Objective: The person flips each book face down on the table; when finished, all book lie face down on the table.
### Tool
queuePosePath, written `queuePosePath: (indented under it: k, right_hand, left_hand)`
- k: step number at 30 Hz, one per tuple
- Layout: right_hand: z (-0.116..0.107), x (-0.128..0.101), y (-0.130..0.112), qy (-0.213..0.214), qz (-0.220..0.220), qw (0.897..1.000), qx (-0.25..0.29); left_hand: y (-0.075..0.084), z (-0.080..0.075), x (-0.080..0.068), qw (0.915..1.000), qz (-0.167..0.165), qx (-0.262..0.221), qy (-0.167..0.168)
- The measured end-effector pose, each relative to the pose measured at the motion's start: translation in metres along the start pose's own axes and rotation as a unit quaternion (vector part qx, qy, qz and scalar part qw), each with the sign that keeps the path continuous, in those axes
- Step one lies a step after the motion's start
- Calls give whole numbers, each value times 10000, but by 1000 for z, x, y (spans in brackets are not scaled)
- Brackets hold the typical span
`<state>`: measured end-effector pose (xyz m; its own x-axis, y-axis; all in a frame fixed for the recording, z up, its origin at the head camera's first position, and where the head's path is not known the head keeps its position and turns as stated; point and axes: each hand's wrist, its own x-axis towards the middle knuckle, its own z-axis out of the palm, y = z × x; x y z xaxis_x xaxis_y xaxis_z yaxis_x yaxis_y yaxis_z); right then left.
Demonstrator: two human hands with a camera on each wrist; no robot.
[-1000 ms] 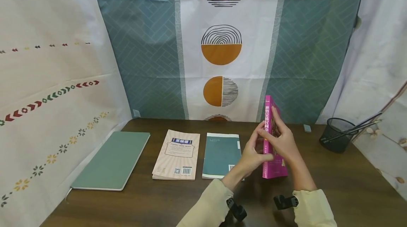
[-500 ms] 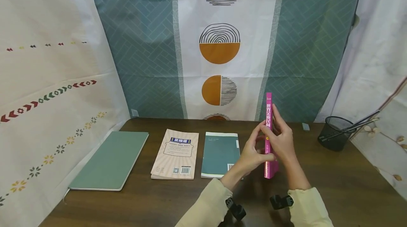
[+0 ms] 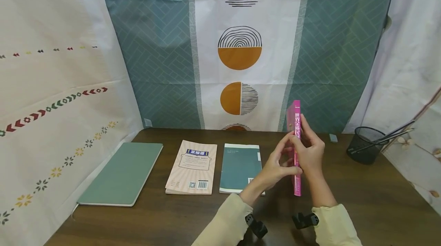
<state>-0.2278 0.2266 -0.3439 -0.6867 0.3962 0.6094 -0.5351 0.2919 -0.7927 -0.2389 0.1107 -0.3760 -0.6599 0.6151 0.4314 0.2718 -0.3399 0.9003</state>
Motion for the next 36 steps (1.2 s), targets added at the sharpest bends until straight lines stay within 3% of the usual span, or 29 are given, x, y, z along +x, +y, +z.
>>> queuePosePath:
  k: [7, 12, 15, 18, 23, 27, 36]
  right_hand:
    - [-2, 1, -4, 48, -66, 10000, -56]
    - [-1, 2, -8, 365, -63, 9993, -114]
    - [-1, 3, -9, 526, -34, 9986, -77]
    - [-1, 1, -11, 557, 58, 9984, -70]
    - [-2, -1, -15, 452, 108, 9989, -84]
    - [-4, 0, -22, 506, 52, 9987, 51]
    - [-11, 1, -35, 693, 79, 9970, 341]
  left_hand:
    - [-2, 1, 3, 9993, -29, -366, 68]
    - [-7, 1, 7, 9975, -163, -569, 383]
    - [-17, 0, 8, 9954, -418, -483, 708]
    - [-30, -4, 8, 9907, -930, -411, 899]
    - [-48, -15, 6, 9787, -1581, -669, 1123]
    - [-54, -24, 4, 9734, -1709, -994, 1153]
    - [-52, -33, 5, 9758, -1560, -1052, 1117]
